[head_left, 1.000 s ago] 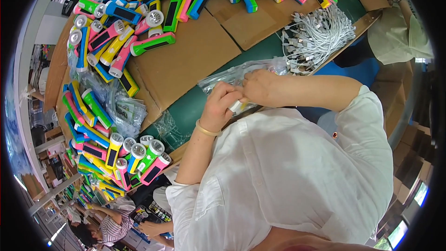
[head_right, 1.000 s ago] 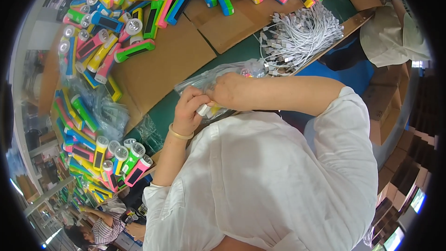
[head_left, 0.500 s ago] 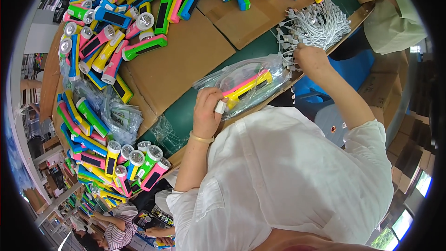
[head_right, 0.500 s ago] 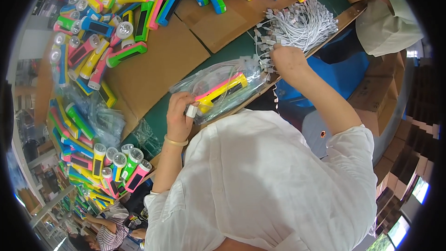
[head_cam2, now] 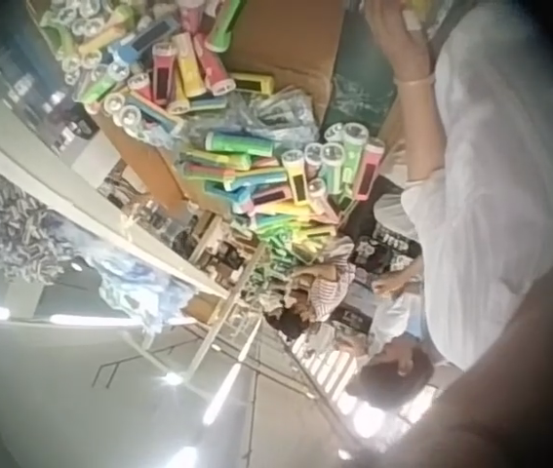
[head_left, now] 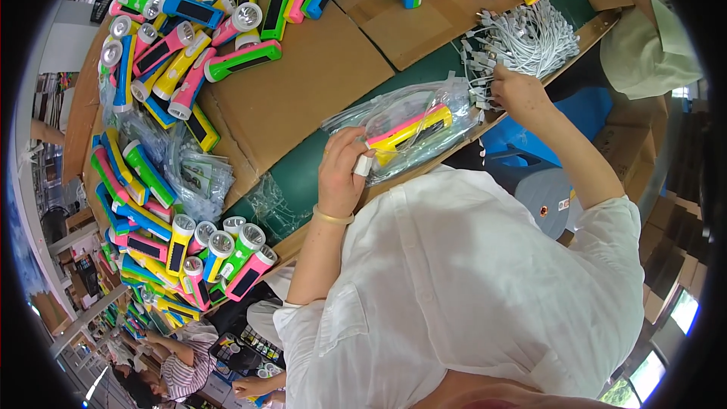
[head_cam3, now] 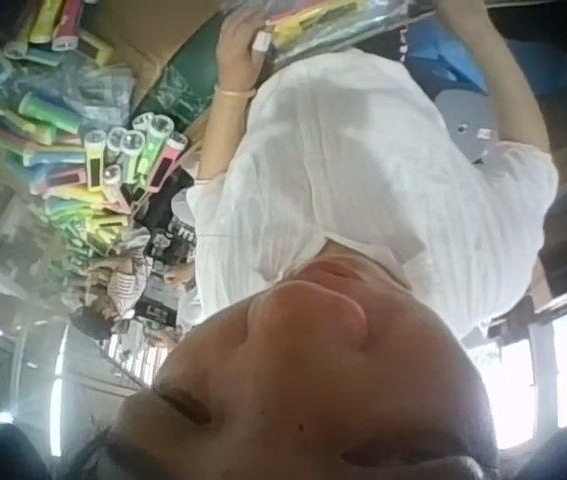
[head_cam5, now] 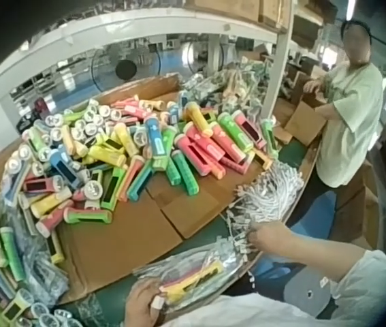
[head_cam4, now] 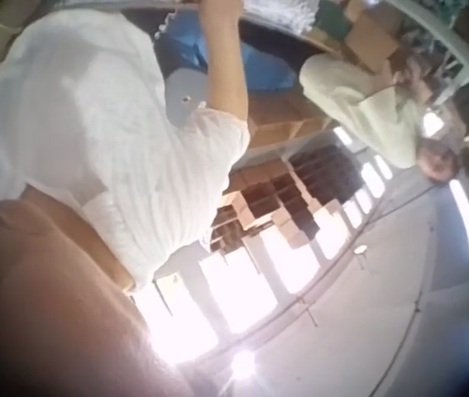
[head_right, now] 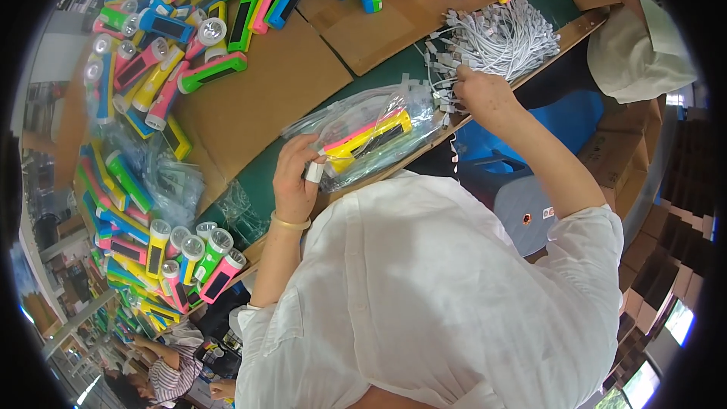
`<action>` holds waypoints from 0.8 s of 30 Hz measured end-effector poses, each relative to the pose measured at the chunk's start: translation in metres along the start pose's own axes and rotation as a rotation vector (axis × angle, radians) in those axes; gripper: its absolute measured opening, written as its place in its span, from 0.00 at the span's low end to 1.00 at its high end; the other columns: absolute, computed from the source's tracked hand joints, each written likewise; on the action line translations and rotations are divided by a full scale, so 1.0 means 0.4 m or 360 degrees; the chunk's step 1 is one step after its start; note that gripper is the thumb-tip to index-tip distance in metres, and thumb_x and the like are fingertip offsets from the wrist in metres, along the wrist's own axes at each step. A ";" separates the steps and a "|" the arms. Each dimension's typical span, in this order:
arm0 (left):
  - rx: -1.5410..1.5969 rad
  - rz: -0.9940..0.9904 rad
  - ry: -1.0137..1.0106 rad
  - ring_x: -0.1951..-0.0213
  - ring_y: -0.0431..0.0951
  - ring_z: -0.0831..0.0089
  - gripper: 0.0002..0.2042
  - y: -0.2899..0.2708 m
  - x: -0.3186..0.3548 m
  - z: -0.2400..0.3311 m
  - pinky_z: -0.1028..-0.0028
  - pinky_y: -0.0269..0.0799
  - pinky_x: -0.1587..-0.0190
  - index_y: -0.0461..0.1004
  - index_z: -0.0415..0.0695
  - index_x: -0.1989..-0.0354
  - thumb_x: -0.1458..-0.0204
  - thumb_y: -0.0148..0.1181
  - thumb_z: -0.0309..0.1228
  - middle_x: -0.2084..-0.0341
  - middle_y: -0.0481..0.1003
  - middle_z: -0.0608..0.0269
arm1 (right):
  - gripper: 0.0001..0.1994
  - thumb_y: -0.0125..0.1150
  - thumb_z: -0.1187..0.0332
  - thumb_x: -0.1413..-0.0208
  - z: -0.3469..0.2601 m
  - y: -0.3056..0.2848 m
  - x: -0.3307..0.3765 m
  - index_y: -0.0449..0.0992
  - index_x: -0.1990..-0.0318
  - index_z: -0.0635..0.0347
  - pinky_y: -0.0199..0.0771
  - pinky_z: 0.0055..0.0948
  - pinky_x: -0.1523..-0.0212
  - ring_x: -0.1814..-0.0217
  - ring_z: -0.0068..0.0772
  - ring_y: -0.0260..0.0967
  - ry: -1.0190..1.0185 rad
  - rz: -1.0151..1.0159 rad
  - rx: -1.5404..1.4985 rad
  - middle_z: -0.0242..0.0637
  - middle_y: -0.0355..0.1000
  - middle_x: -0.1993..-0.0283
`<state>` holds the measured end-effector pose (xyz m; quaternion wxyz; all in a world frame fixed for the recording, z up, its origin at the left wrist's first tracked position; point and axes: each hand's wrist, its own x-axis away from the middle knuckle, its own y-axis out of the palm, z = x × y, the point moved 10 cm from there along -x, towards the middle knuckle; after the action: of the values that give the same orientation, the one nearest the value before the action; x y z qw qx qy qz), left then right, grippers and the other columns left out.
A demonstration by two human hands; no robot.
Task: The worker is picking up colorful solar-powered flashlights and a charging cable, placing them inside a small plastic bag, and organizing them on the workbench.
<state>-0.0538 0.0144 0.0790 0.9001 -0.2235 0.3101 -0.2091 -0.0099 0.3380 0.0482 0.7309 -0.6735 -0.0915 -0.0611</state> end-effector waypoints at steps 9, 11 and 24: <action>0.0030 -0.0021 -0.0035 0.49 0.78 0.49 0.08 0.008 0.002 -0.013 0.60 0.74 0.46 0.74 0.39 0.63 0.51 0.65 0.19 0.52 0.79 0.52 | 0.05 0.61 0.71 0.36 0.139 -0.189 0.015 0.73 0.61 0.63 0.64 0.25 0.69 0.72 0.19 0.60 0.0303 0.0162 -0.1072 0.30 0.69 0.70; 0.0035 -0.0022 -0.0064 0.48 0.78 0.50 0.07 0.009 0.002 -0.018 0.61 0.73 0.45 0.75 0.40 0.63 0.50 0.64 0.19 0.52 0.80 0.51 | 0.05 0.59 0.71 0.34 0.126 -0.195 0.009 0.75 0.61 0.63 0.64 0.19 0.70 0.72 0.15 0.61 0.0308 0.0139 -0.1508 0.29 0.73 0.68; -0.0001 -0.0055 -0.0062 0.48 0.78 0.50 0.07 0.015 0.002 -0.013 0.60 0.74 0.45 0.75 0.40 0.62 0.49 0.65 0.20 0.52 0.80 0.51 | 0.09 0.57 0.64 0.30 0.184 -0.420 -0.030 0.74 0.53 0.61 0.65 0.20 0.71 0.74 0.15 0.63 0.0146 0.0778 -0.1390 0.26 0.68 0.73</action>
<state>-0.0552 0.0177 0.0718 0.9021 -0.2332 0.2888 -0.2200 -0.0613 0.3964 0.2146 0.3770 -0.9149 0.1354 0.0498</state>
